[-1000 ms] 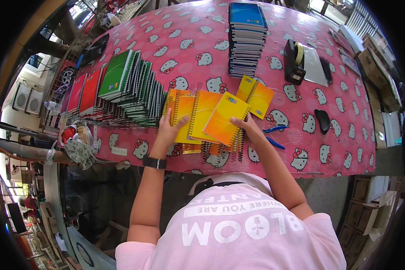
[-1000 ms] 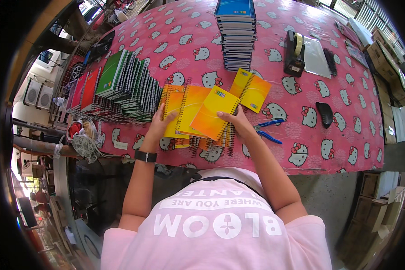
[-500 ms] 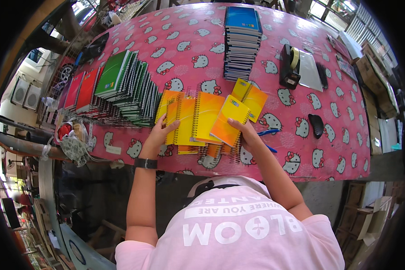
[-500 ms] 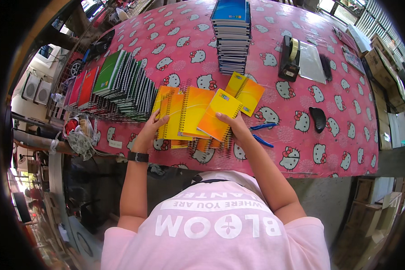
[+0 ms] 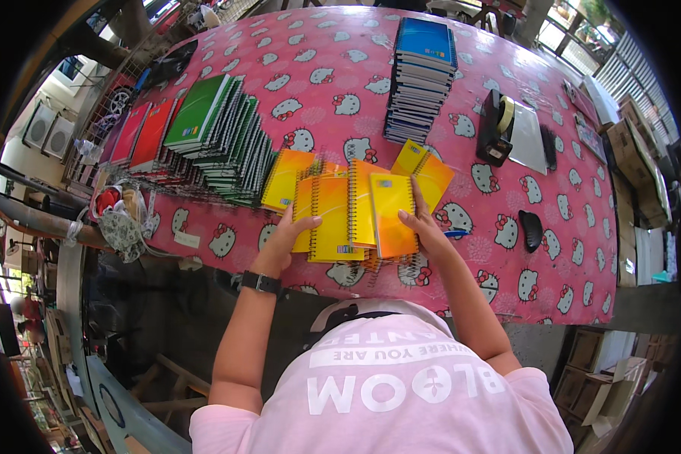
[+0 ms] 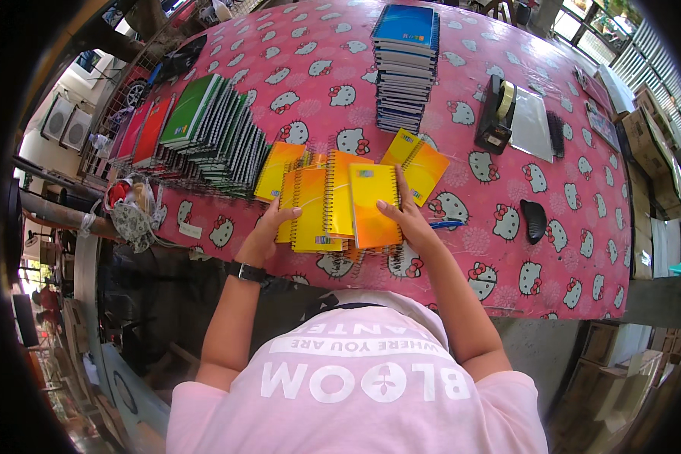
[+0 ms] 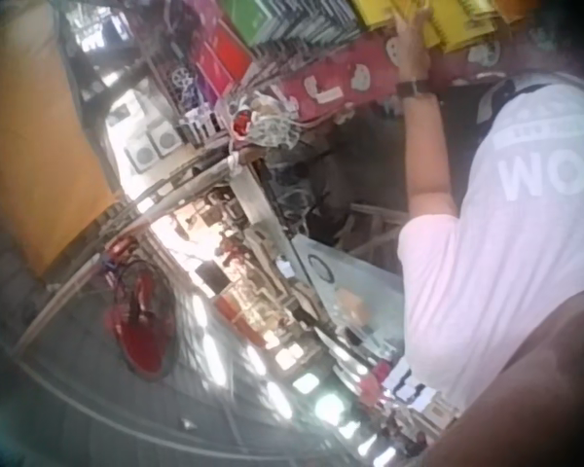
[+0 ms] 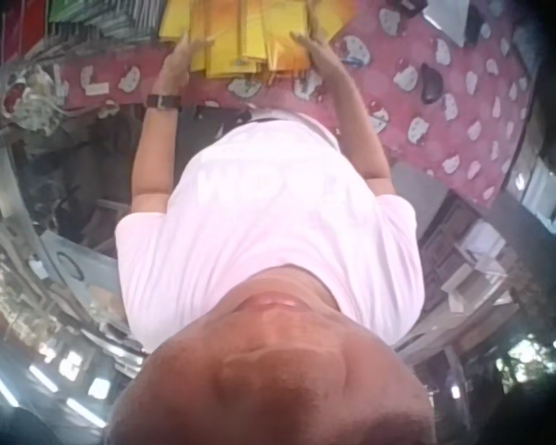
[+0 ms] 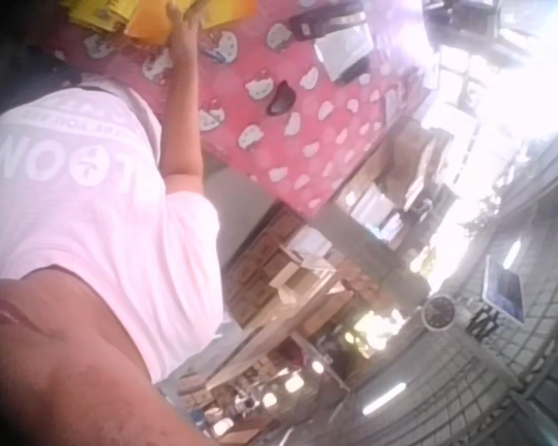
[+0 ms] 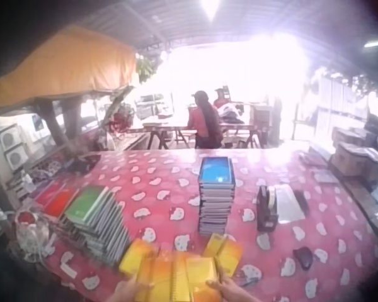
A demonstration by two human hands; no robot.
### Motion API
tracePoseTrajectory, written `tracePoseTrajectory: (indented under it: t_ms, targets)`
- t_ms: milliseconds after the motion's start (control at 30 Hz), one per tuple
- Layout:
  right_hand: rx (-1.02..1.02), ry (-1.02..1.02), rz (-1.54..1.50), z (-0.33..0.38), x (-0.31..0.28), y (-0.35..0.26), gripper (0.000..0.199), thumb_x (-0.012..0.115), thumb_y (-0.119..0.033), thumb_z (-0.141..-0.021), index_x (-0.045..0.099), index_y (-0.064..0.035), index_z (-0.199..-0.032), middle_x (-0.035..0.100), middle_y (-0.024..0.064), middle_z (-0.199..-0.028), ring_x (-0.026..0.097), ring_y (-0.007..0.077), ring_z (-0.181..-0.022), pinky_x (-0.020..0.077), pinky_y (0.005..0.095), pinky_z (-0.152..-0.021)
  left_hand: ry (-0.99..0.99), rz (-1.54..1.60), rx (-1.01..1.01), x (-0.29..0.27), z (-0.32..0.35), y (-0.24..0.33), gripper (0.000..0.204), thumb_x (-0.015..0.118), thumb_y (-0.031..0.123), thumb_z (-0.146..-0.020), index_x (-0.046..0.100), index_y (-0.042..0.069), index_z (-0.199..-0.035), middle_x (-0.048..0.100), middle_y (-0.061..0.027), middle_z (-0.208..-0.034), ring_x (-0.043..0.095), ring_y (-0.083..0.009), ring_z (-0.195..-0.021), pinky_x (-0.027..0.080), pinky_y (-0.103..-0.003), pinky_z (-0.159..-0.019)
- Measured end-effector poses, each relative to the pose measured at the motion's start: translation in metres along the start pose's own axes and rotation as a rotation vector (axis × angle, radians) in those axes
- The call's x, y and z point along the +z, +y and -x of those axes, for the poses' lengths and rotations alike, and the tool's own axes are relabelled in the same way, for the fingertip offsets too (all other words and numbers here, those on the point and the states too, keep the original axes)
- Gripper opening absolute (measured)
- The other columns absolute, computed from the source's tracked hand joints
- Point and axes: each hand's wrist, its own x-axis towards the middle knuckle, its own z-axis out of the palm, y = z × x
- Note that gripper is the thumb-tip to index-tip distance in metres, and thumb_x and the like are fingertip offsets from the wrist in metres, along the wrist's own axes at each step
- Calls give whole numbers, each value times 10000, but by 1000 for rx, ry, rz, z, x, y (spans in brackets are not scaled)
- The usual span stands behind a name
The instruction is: The person finishes spiral notebooks by using snips to adjust the wire bindings and then sorts the notebooks into stacks based on their cover colors on a table.
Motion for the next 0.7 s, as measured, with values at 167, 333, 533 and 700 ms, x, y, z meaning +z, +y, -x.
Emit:
tracePoseTrajectory:
  t_ms: [167,333,533,700]
  targets:
    - [30,94,299,-4,-1,2,650,626,-302,-831,300,-160,-1375,327,147,-1347,297,250,-1266,250,349,-1045,9,45,25,12,3,-2,653,637,255,-753,340,44,-1295,521,-87,-1169,513,-183,-1079,399,-320,-921]
    - [133,213,651,-4,30,-14,695,640,-382,-800,299,-193,-1374,286,194,-1325,199,312,-1284,185,402,-1065,81,-15,69,32,2,-3,667,643,315,-768,323,54,-1292,511,-82,-1161,512,-179,-1069,408,-315,-910]
    - [106,277,789,-6,50,-11,1081,727,-624,-569,203,-151,-1389,144,356,-1307,141,511,-1249,211,551,-1013,64,-70,98,39,-1,3,721,636,407,-791,273,65,-1311,477,-89,-1174,509,-180,-1053,434,-320,-871]
    - [127,252,805,-3,58,-18,1055,700,-634,-602,199,-157,-1398,130,377,-1313,123,509,-1259,188,550,-1023,64,-15,113,39,-1,4,704,645,352,-791,265,66,-1310,469,-92,-1172,511,-176,-1051,450,-316,-851]
